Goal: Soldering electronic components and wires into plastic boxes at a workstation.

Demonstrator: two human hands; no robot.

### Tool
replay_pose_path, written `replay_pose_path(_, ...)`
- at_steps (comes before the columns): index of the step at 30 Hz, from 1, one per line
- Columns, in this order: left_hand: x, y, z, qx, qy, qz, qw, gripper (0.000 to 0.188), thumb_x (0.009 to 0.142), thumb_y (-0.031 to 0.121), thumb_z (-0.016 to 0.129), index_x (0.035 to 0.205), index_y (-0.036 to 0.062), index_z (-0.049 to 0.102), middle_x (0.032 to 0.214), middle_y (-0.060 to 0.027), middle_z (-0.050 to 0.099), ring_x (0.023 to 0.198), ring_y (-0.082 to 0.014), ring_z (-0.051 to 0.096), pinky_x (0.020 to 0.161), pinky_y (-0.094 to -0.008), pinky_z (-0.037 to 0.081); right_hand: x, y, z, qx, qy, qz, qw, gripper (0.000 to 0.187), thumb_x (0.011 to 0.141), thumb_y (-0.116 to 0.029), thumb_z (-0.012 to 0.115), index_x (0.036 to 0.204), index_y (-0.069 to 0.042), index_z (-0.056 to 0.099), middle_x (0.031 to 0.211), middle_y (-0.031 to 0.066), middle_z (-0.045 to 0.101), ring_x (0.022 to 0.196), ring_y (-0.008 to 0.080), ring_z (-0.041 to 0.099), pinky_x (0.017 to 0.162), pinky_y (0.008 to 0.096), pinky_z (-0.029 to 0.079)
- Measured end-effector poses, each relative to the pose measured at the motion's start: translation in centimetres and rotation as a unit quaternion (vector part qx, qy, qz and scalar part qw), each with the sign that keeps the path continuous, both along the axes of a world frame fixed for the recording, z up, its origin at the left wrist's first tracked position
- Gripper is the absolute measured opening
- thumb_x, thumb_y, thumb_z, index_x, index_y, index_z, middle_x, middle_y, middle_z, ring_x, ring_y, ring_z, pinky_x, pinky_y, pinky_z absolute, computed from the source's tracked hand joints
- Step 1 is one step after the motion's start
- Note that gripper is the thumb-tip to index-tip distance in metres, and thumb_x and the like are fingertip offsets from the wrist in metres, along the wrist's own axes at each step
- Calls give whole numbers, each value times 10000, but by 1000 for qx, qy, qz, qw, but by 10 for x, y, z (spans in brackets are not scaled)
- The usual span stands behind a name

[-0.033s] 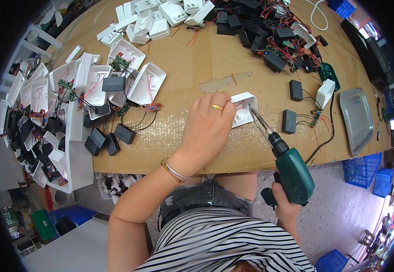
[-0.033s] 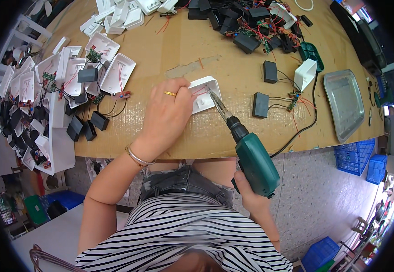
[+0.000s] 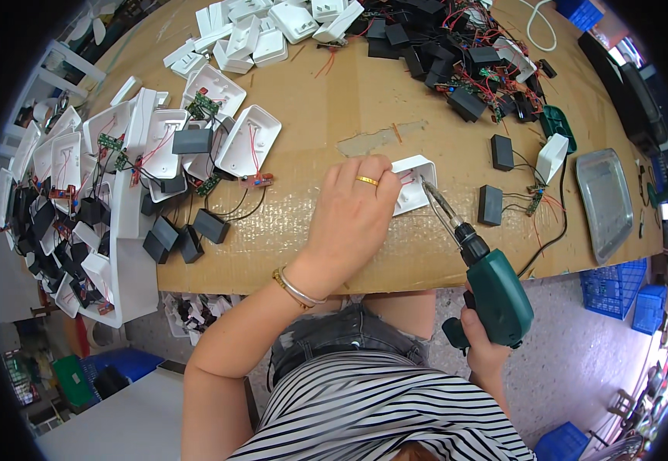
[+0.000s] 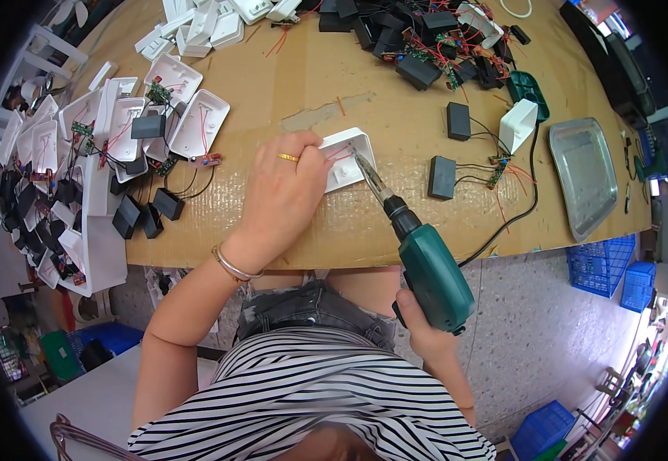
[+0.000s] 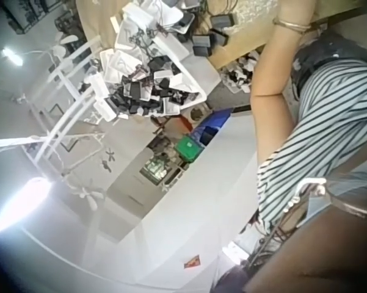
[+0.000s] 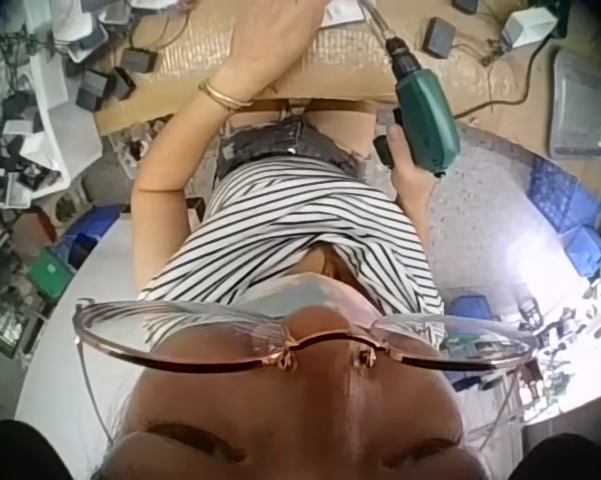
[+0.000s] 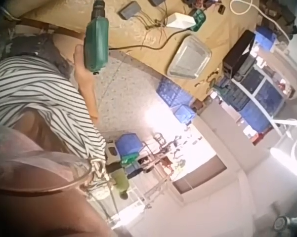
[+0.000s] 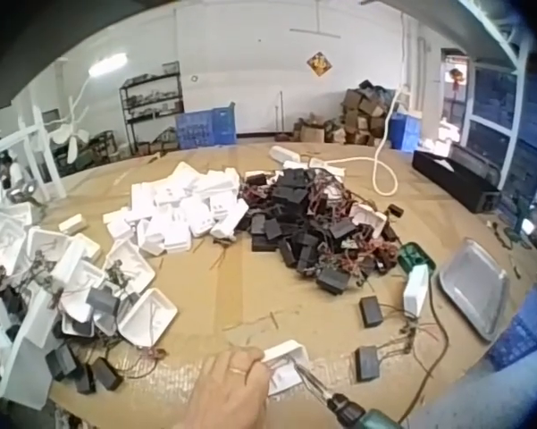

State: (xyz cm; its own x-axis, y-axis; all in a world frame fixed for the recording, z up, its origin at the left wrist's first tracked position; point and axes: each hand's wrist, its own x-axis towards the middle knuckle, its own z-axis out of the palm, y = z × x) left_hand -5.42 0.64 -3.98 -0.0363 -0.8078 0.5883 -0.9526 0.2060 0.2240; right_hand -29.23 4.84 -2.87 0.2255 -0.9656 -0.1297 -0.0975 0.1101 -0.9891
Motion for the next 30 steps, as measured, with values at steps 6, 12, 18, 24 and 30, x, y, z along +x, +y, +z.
replay_pose_path(6, 0, -1, -1, -2, 0, -3, 1000, 138, 721, 75, 568, 821, 21, 490, 924, -102, 517, 839, -260, 497, 724, -364, 398, 8, -4, -5, -54, 31, -32, 998, 282, 748, -93, 692, 987, 10, 584, 821, 36, 603, 690, 106, 548, 622, 236, 450)
replay_pose_path(12, 0, -1, 0, -1, -7, -3, 1000, 133, 723, 74, 566, 819, 24, 488, 914, -100, 515, 839, -255, 496, 715, -361, 399, 13, -6, -8, -48, 18, -63, 997, 325, 721, -105, 709, 997, 16, 588, 851, 52, 612, 733, 114, 554, 668, 250, 454)
replay_pose_path(18, 1, -1, -3, -10, -12, -2, 1000, 98, 724, 83, 513, 808, 32, 501, 890, -97, 509, 821, -238, 495, 713, -343, 397, 14, -7, -7, -36, 29, -56, 997, 343, 719, -110, 711, 1012, 17, 585, 867, 64, 619, 762, 127, 567, 693, 255, 455)
replay_pose_path(24, 0, 0, -1, -6, -8, 1, 1000, 98, 715, 81, 513, 799, 33, 499, 887, -99, 507, 832, -242, 499, 719, -345, 400, 11, -7, -2, -20, 37, -22, 999, 440, 759, -83, 660, 1162, 12, 510, 1055, 106, 596, 940, 179, 566, 839, 304, 434)
replay_pose_path(30, 0, -1, -1, -11, -10, 1, 1000, 99, 710, 82, 517, 795, 35, 499, 884, -99, 507, 828, -242, 497, 716, -343, 398, 13, -7, 1, -15, 36, -25, 999, 445, 756, -79, 658, 1165, 13, 509, 1050, 106, 598, 932, 175, 566, 828, 300, 433)
